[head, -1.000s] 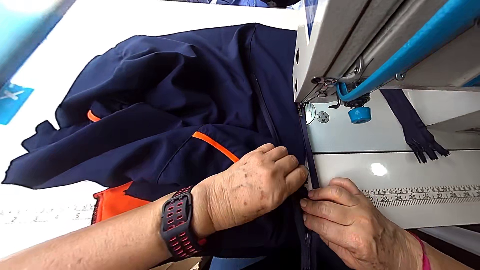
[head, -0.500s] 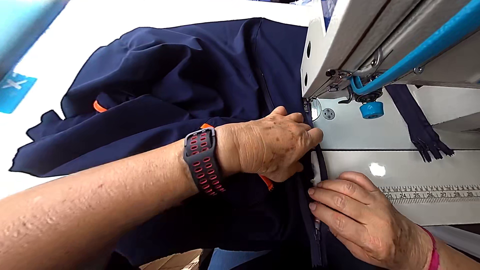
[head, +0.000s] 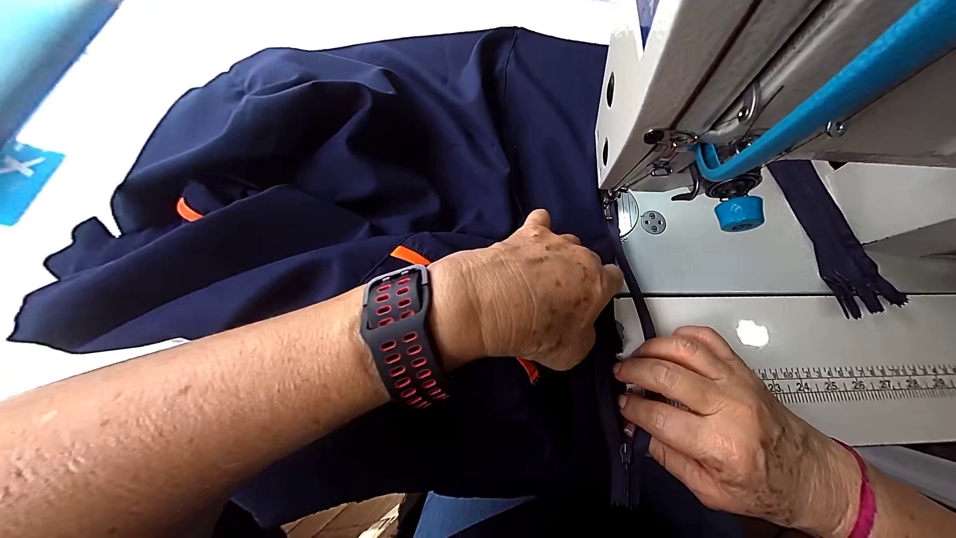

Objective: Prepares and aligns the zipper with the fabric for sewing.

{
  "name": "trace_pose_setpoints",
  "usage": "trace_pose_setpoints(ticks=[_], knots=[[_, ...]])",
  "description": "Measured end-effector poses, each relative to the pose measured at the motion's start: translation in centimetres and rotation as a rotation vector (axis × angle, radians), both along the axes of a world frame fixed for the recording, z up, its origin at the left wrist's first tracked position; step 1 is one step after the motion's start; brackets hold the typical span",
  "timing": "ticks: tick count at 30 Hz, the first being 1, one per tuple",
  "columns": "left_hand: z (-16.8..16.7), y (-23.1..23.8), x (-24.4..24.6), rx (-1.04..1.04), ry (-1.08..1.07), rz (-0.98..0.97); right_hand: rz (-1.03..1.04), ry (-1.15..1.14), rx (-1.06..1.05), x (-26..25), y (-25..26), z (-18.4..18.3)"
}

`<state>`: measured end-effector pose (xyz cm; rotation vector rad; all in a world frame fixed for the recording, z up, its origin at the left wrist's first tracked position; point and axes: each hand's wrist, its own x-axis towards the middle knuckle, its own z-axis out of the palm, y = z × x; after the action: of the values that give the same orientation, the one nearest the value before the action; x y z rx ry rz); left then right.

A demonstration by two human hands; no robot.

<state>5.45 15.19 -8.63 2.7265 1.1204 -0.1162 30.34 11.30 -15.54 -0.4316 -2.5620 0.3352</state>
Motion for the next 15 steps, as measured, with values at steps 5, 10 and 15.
trace_pose_setpoints(ticks=[5, 10, 15], knots=[[-0.8, -0.6, 0.7, 0.102, -0.183, -0.022, -0.011, 0.004, 0.032, -0.5, -0.2, 0.0], [0.4, -0.7, -1.5, -0.061, -0.493, -0.367, -0.012, -0.066, 0.039, -0.6, -0.3, 0.3], [2.4, -4.9, -6.0, -0.260, -0.273, -0.220, -0.011, -0.103, 0.042, -0.4, -0.3, 0.4]])
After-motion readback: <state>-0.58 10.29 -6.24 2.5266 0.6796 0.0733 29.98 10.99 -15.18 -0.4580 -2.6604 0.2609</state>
